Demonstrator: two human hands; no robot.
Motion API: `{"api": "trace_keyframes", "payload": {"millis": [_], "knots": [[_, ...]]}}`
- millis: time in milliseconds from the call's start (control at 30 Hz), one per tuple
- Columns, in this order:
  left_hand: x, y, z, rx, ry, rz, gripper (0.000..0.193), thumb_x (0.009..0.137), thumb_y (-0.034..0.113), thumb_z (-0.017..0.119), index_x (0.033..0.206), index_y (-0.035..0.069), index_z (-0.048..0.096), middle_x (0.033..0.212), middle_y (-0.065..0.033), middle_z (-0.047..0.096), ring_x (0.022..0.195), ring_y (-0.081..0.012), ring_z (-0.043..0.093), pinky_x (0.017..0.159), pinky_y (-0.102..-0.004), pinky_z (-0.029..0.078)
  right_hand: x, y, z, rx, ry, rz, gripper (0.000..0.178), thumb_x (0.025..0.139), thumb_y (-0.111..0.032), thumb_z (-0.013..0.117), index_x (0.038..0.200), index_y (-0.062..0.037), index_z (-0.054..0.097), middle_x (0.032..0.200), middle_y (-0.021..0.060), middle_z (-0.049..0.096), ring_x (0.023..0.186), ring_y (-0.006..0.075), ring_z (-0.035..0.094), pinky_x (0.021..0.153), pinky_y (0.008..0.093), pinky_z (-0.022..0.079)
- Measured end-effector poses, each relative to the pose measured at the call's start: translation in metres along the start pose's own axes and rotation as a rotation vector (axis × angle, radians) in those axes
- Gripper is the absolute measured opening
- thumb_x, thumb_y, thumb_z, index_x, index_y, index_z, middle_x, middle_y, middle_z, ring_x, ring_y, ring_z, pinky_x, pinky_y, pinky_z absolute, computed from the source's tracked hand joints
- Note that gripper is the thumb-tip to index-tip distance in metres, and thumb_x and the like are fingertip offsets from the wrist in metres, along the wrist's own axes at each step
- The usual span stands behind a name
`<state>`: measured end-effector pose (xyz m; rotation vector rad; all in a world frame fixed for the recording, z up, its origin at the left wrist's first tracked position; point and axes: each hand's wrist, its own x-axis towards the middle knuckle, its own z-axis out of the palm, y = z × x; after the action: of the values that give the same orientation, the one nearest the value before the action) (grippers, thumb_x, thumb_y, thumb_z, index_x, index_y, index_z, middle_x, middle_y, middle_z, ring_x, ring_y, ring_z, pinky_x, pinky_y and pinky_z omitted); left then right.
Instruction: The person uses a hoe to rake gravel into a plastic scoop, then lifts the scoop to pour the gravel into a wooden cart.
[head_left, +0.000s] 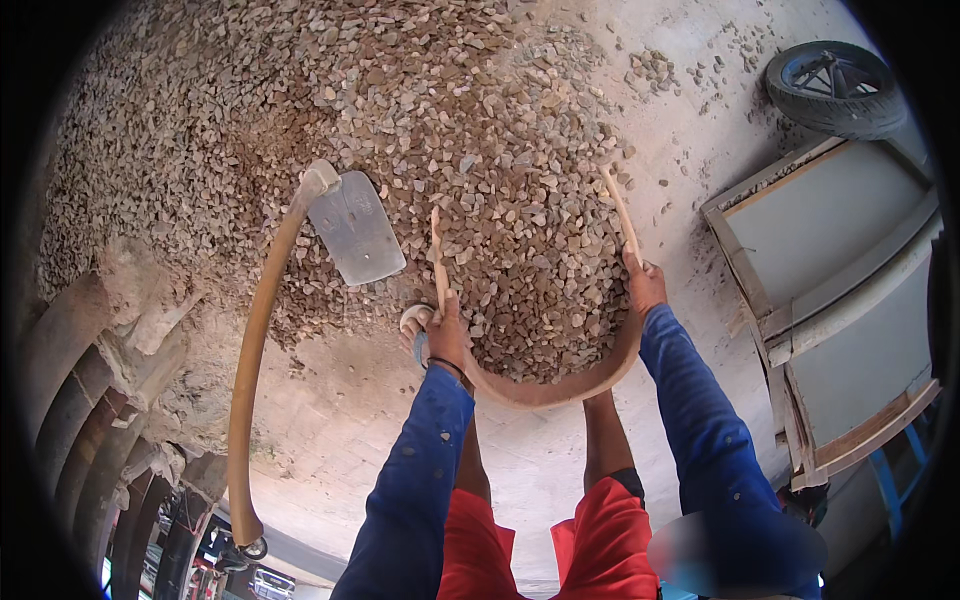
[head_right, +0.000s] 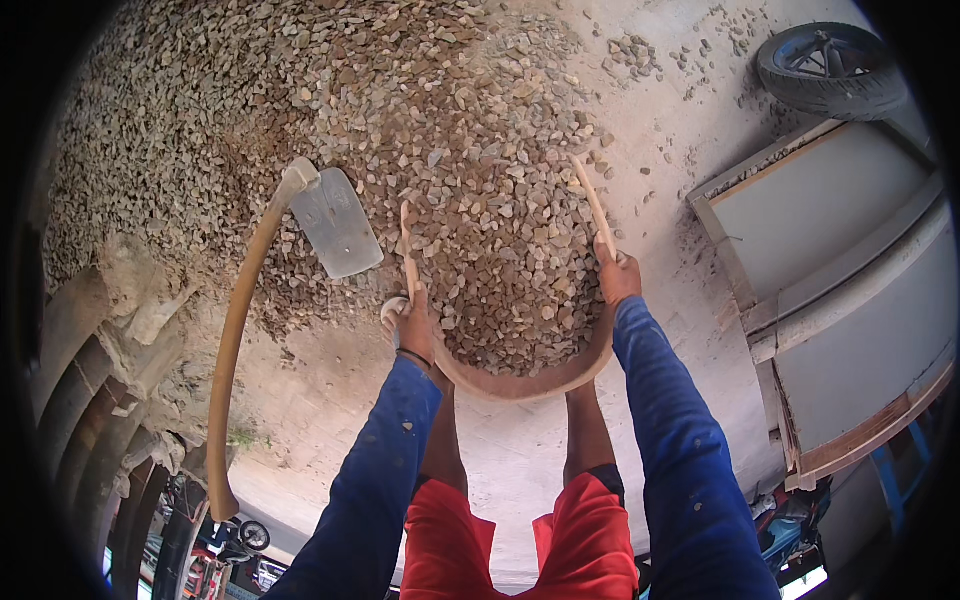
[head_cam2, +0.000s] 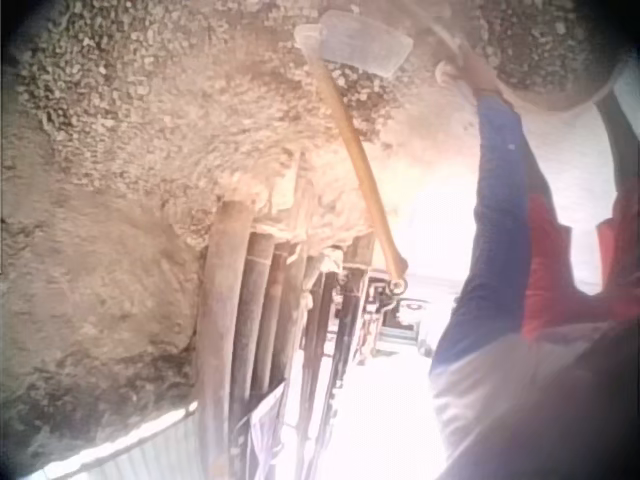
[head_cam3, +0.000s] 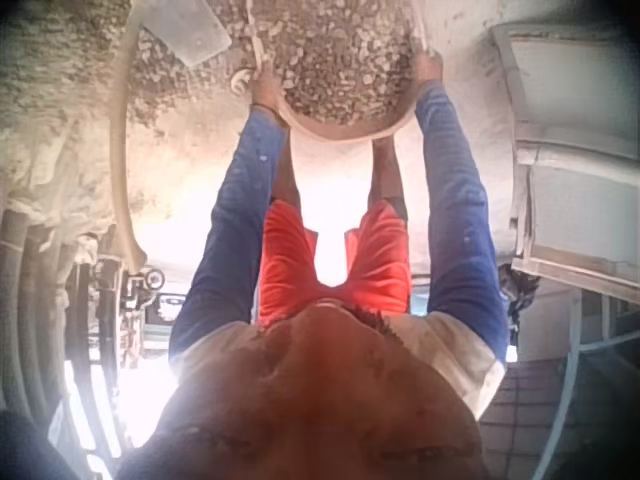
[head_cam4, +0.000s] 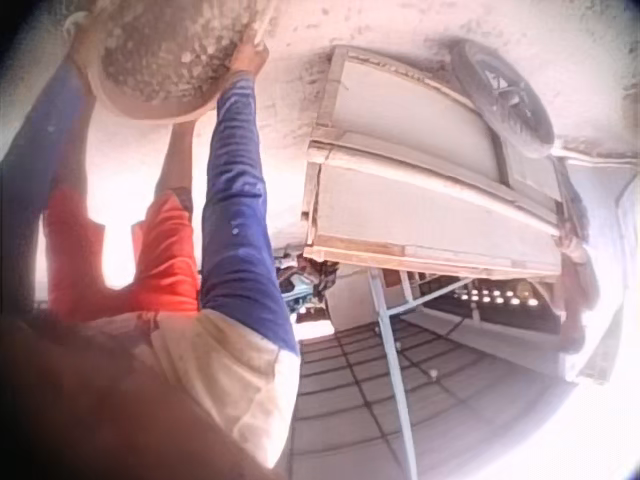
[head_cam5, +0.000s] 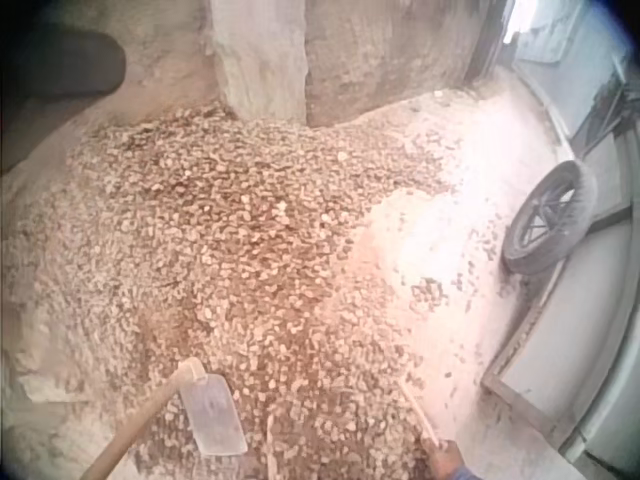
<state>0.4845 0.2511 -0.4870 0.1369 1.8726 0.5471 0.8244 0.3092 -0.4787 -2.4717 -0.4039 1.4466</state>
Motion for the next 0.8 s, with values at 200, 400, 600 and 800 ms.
{"api": "trace_keyframes", "payload": {"millis": [200, 400, 600, 800], "knots": [[-0.096, 0.006, -0.058, -0.144, 0.018, -0.080, 0.043, 0.095, 0.048, 0.060, 0.067, 0.019, 0.044, 0.055, 0.0078, 0.035, 0.045, -0.0049, 0.034, 0.042, -0.0240, 0.029, -0.077, 0.029, -0.016, -0.034, -0.042, -0.095, 0.054, 0.087, -0.054, 0.066, 0.068, -0.0023, 0.063, 0.056, -0.0032, 0.047, 0.052, 0.0100, 0.041, 0.051, 0.0300, 0.034], [-0.234, 0.050, -0.122, -0.104, 0.022, 0.019, 0.045, 0.097, 0.051, 0.055, 0.069, 0.018, 0.044, 0.052, 0.0044, 0.043, 0.043, -0.0069, 0.044, 0.042, -0.0250, 0.038, -0.209, -0.001, -0.058, 0.098, -0.185, -0.159, 0.046, 0.095, -0.041, 0.062, 0.075, 0.0012, 0.065, 0.059, -0.0063, 0.047, 0.058, 0.0082, 0.041, 0.055, 0.0297, 0.036], [-0.363, 0.093, -0.191, -0.122, -0.019, 0.089, 0.038, 0.098, 0.048, 0.052, 0.078, 0.018, 0.044, 0.053, 0.0042, 0.037, 0.041, -0.0102, 0.038, 0.036, -0.0287, 0.035, -0.362, -0.044, -0.140, -0.033, -0.176, -0.138, 0.053, 0.093, -0.051, 0.057, 0.094, 0.0003, 0.071, 0.062, 0.0067, 0.059, 0.060, 0.0166, 0.054, 0.062, 0.0349, 0.045], [-0.444, 0.148, -0.247, 0.306, -0.132, 0.582, 0.031, 0.099, 0.031, 0.056, 0.113, 0.004, 0.062, 0.080, -0.0008, 0.057, 0.064, -0.0130, 0.051, 0.050, -0.0271, 0.041, -0.483, -0.071, -0.233, 0.150, -0.213, -0.165, 0.056, 0.094, -0.053, 0.056, 0.094, 0.0008, 0.071, 0.060, 0.0063, 0.057, 0.060, 0.0175, 0.054, 0.062, 0.0361, 0.044]]}}
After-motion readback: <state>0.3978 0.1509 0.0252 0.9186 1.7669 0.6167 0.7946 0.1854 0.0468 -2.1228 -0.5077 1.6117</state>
